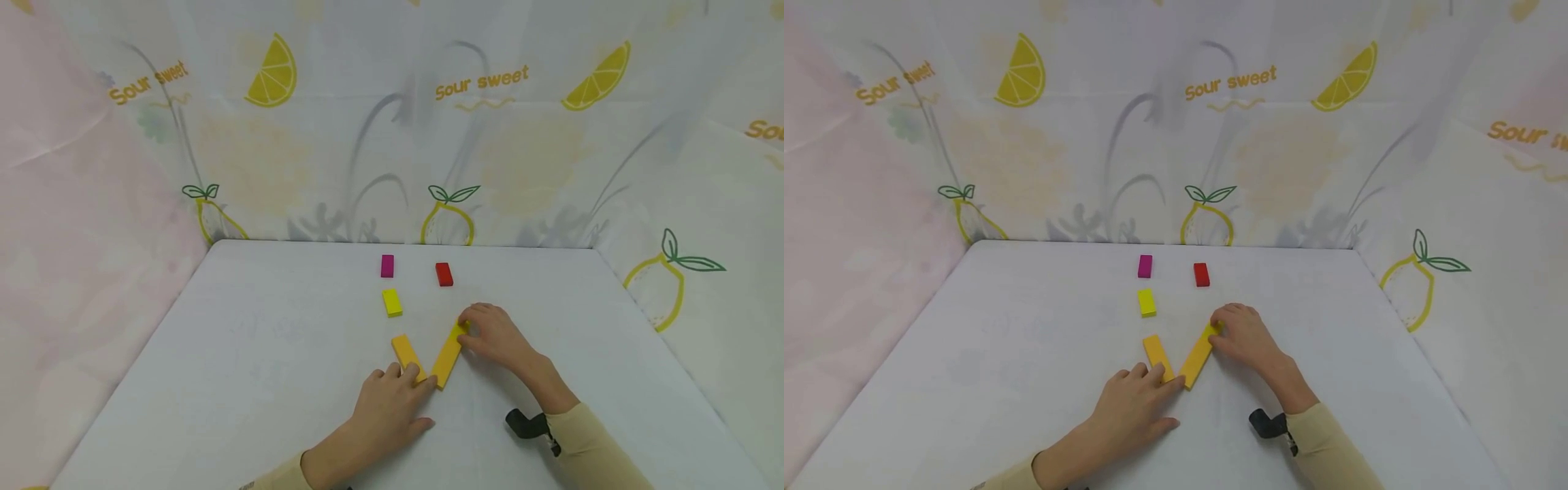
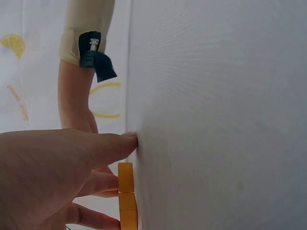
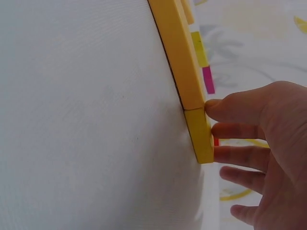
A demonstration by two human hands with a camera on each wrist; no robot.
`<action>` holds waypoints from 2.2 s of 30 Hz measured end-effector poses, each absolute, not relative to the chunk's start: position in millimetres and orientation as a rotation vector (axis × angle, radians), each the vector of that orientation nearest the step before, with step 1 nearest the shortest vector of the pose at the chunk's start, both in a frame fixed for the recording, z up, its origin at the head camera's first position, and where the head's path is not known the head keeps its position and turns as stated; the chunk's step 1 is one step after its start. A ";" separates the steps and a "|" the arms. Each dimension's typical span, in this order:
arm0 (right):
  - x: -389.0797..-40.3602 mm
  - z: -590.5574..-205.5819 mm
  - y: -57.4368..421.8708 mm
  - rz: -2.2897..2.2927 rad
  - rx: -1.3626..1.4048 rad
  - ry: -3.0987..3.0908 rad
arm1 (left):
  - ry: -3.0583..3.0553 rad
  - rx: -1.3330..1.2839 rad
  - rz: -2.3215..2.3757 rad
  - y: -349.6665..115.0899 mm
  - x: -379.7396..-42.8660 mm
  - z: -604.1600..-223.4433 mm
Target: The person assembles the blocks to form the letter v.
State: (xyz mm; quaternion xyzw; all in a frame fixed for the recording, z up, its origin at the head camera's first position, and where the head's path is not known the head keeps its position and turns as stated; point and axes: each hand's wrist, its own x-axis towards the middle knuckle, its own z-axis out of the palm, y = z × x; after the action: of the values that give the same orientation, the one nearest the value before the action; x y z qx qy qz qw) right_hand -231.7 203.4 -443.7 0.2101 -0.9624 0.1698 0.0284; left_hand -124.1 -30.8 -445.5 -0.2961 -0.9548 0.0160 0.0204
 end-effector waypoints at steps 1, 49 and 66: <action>-232.0 -443.2 203.1 0.521 0.649 -2.972 | -2.960 -0.917 0.051 -30.9 -124.2 -445.5; -304.4 -439.5 211.4 0.907 0.516 -2.982 | -3.005 -0.954 0.000 -32.1 -124.2 -446.4; -334.5 -432.1 201.8 0.943 0.499 -2.999 | -2.982 -0.952 0.010 -31.9 -125.1 -449.2</action>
State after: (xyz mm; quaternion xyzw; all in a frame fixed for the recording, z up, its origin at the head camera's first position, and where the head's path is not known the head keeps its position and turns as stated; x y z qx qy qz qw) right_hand -334.5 201.8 -432.1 0.1566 -0.9419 0.2963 -0.0206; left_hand -125.1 -31.9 -449.2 -0.3041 -0.9526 0.0032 0.0054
